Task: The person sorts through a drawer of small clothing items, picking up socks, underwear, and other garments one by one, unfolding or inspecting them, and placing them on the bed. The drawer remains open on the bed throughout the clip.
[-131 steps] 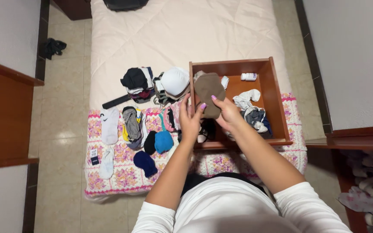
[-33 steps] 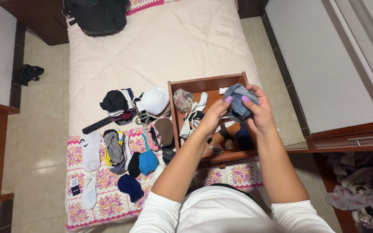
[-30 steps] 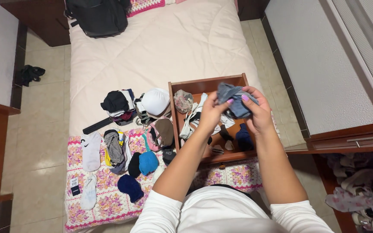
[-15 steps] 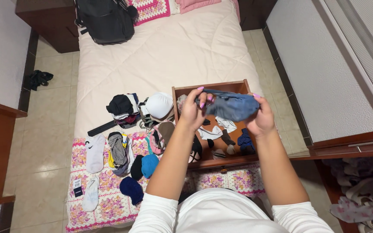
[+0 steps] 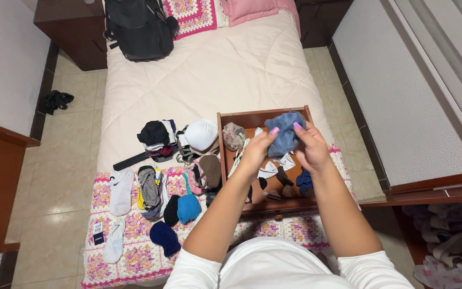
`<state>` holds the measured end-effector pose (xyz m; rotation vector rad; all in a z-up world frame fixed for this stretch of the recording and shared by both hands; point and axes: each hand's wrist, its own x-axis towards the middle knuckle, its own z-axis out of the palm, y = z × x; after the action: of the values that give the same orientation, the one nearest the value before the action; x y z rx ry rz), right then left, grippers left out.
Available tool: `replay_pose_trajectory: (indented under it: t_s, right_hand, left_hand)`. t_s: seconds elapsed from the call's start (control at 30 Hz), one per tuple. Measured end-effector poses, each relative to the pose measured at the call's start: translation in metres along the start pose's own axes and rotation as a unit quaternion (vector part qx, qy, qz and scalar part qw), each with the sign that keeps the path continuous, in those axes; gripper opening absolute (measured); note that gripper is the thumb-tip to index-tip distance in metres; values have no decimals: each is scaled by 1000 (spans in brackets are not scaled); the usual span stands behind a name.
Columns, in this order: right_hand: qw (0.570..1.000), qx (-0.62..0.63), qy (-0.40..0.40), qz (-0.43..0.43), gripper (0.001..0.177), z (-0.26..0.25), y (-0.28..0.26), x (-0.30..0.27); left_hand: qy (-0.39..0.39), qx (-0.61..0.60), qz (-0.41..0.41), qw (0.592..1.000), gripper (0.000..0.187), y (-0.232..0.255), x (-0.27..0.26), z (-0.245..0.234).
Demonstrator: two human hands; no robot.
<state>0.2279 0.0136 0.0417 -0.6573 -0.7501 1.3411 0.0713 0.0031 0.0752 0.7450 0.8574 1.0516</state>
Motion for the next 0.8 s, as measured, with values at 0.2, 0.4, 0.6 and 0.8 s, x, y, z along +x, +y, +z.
replay_pose_trajectory:
  t_s: [0.2, 0.4, 0.6, 0.8]
  right_hand:
    - [997, -64, -1, -46, 9, 5, -21, -2]
    - [996, -71, 39, -32, 14, -7, -27, 3]
    - [981, -152, -123, 10, 76, 30, -47, -17]
    - [980, -93, -172, 38, 93, 2, -35, -18]
  left_hand:
    - [118, 234, 212, 941, 21, -22, 47, -44]
    - [108, 346, 216, 907, 15, 9, 26, -40]
    - [-129, 36, -16, 991, 63, 26, -3, -4]
    - [-170, 12, 8, 985, 32, 33, 4, -7]
